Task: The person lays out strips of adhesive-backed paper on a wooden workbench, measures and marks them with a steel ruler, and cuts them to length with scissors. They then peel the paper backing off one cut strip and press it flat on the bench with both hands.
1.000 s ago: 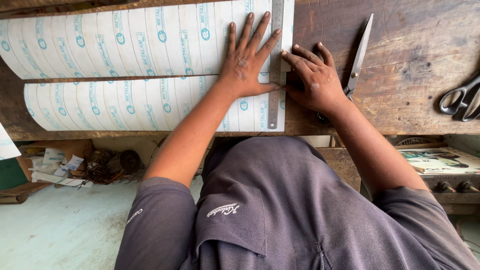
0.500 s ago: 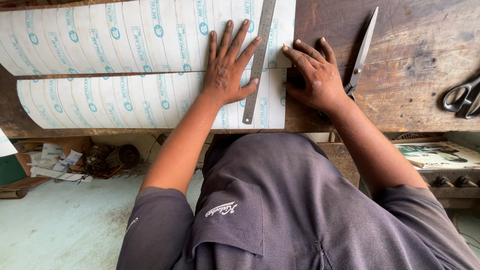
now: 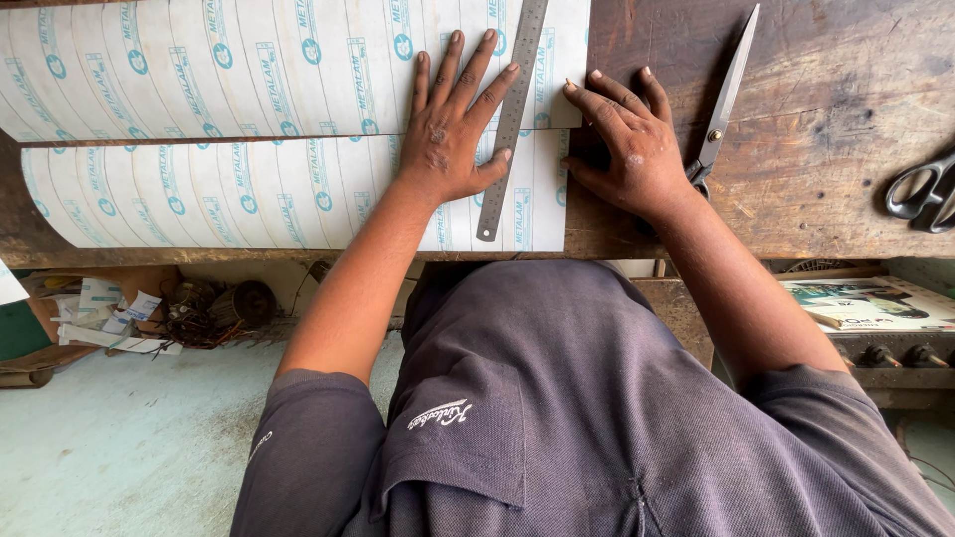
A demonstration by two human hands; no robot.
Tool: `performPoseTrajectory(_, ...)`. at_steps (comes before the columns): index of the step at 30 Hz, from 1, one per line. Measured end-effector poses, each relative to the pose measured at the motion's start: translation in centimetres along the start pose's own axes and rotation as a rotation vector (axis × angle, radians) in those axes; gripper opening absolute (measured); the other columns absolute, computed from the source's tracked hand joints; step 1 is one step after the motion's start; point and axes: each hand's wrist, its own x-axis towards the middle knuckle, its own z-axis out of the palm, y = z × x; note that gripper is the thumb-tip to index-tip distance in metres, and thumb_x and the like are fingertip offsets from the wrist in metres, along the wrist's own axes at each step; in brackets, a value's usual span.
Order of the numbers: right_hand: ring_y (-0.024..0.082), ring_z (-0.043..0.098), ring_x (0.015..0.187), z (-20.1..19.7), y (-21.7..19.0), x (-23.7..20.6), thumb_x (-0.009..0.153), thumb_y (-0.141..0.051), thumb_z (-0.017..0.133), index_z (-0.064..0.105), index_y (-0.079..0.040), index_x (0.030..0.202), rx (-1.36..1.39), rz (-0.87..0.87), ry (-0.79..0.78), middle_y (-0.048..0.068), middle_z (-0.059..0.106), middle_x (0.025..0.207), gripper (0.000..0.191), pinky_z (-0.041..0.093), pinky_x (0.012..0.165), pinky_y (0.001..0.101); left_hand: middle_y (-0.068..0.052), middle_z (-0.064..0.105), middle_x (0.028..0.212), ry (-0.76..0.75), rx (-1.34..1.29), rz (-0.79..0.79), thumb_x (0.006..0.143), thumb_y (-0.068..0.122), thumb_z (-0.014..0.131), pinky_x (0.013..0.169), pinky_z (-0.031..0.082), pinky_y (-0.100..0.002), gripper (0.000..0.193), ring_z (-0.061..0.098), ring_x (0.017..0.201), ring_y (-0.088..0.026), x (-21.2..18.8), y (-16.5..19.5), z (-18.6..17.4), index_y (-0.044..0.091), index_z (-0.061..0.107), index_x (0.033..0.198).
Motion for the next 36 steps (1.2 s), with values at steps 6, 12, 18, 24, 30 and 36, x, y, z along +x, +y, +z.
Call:
performPoseTrajectory(6, 0.026, 0.044, 0.152, 0.06, 0.09, -0.08, 0.091, -0.033, 0.083, 0.042, -0.019, 0.161, -0.024, 0.011, -0.002, 0.008, 0.065, 0.145, 0.082, 0.012, 0.129, 0.0601, -0.008, 0.009, 0.174, -0.014, 0.028, -0.019, 0.084, 0.046, 0.08, 0.129, 0.001, -0.065, 0.099, 0.007, 0.16, -0.036, 0.33, 0.21, 0.16, 0.031, 0.029, 0.168)
performPoseTrajectory(12, 0.026, 0.044, 0.152, 0.21, 0.14, -0.14, 0.092, -0.034, 0.082, 0.042, -0.019, 0.161, -0.023, 0.013, -0.004, 0.008, 0.065, 0.145, 0.081, 0.012, 0.129, 0.0597, -0.007, 0.009, 0.175, -0.006, 0.025, -0.018, 0.085, 0.045, 0.08, 0.13, 0.001, -0.064, 0.099, 0.007, 0.161, -0.035, 0.08, 0.24, 0.16, 0.031, 0.028, 0.168)
performPoseTrajectory(18, 0.026, 0.044, 0.152, 0.43, 0.16, -0.28, 0.093, -0.035, 0.082, 0.041, -0.019, 0.161, -0.039, 0.005, -0.002, 0.008, 0.065, 0.145, 0.081, 0.012, 0.129, 0.0595, -0.007, 0.009, 0.175, 0.003, 0.035, -0.008, 0.085, 0.045, 0.08, 0.129, 0.002, -0.065, 0.099, 0.007, 0.16, -0.036, -0.08, 0.15, 0.39, 0.031, 0.027, 0.169)
performPoseTrajectory(24, 0.026, 0.044, 0.152, 0.49, 0.21, -0.33, 0.093, -0.034, 0.082, 0.041, -0.019, 0.161, -0.031, 0.011, -0.002, 0.007, 0.066, 0.143, 0.08, 0.012, 0.129, 0.06, -0.007, 0.009, 0.174, 0.008, 0.039, -0.005, 0.085, 0.046, 0.08, 0.129, 0.003, -0.065, 0.101, 0.008, 0.16, -0.036, -0.03, 0.07, 0.66, 0.032, 0.026, 0.168)
performPoseTrajectory(30, 0.026, 0.045, 0.151, 0.55, 0.12, -0.31, 0.093, -0.034, 0.082, 0.042, -0.019, 0.16, -0.023, 0.016, 0.002, 0.008, 0.066, 0.144, 0.079, 0.013, 0.129, 0.0598, -0.006, 0.008, 0.175, -0.007, 0.028, -0.014, 0.084, 0.045, 0.08, 0.129, 0.003, -0.065, 0.101, 0.008, 0.16, -0.035, -0.13, -0.03, 0.75, 0.032, 0.026, 0.168)
performPoseTrajectory(36, 0.026, 0.045, 0.151, 0.63, -0.07, -0.04, 0.095, -0.036, 0.081, 0.043, -0.019, 0.16, -0.02, 0.012, 0.004, 0.007, 0.065, 0.145, 0.077, 0.014, 0.129, 0.0603, -0.006, 0.008, 0.175, -0.004, 0.022, -0.014, 0.084, 0.044, 0.08, 0.129, 0.002, -0.065, 0.1, 0.007, 0.16, -0.035, -0.2, -0.29, 0.63, 0.032, 0.026, 0.168)
